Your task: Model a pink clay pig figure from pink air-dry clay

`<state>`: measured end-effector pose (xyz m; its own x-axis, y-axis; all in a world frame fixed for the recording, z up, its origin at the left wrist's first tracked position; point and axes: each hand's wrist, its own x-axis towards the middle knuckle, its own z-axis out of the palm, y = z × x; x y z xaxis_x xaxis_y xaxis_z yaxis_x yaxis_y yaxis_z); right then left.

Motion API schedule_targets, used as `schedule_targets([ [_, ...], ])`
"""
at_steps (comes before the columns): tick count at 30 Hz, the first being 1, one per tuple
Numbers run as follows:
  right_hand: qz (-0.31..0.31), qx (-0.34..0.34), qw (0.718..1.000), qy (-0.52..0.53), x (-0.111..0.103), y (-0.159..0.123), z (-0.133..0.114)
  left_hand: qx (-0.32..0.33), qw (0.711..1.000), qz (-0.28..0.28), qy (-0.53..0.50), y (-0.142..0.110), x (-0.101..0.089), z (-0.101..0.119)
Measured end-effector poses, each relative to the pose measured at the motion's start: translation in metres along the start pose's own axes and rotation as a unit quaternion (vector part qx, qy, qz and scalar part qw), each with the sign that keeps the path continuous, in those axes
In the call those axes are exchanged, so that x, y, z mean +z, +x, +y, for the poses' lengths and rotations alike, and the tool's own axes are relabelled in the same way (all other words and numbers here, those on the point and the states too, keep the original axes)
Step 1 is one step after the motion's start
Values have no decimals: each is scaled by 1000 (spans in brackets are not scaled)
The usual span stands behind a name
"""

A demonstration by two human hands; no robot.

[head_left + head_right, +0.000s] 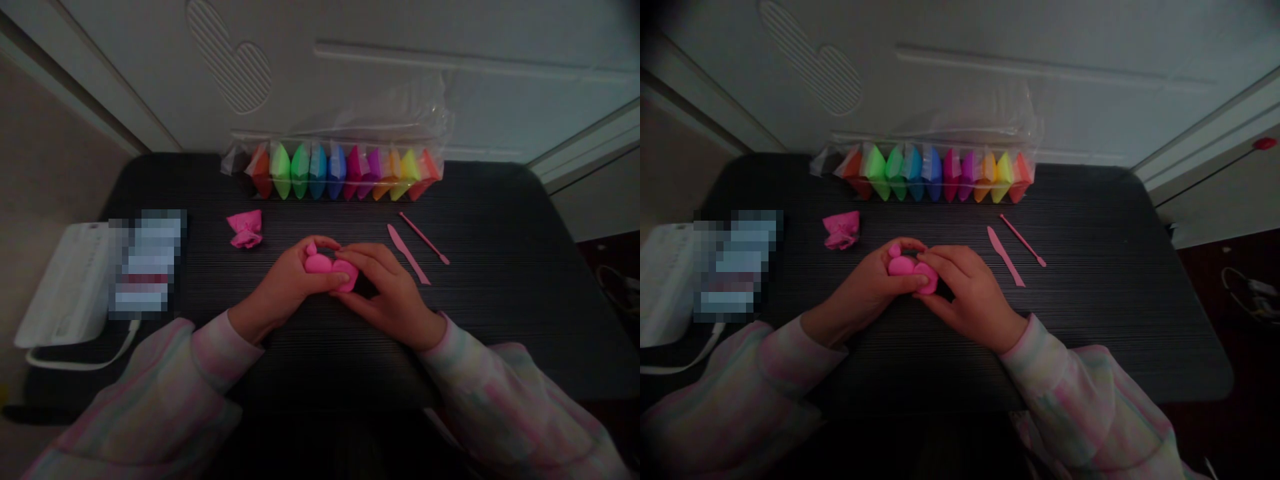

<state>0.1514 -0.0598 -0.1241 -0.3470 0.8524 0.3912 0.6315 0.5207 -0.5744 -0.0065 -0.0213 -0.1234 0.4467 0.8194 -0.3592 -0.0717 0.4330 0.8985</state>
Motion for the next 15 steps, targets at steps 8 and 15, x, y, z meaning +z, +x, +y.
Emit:
schedule_targets([
  [8,-17,42,998,41,-6,0,1,33,998,19,51,1,-3,0],
  [15,-12,189,965,180,-7,4,2,91,972,60,209,-1,-4,5],
])
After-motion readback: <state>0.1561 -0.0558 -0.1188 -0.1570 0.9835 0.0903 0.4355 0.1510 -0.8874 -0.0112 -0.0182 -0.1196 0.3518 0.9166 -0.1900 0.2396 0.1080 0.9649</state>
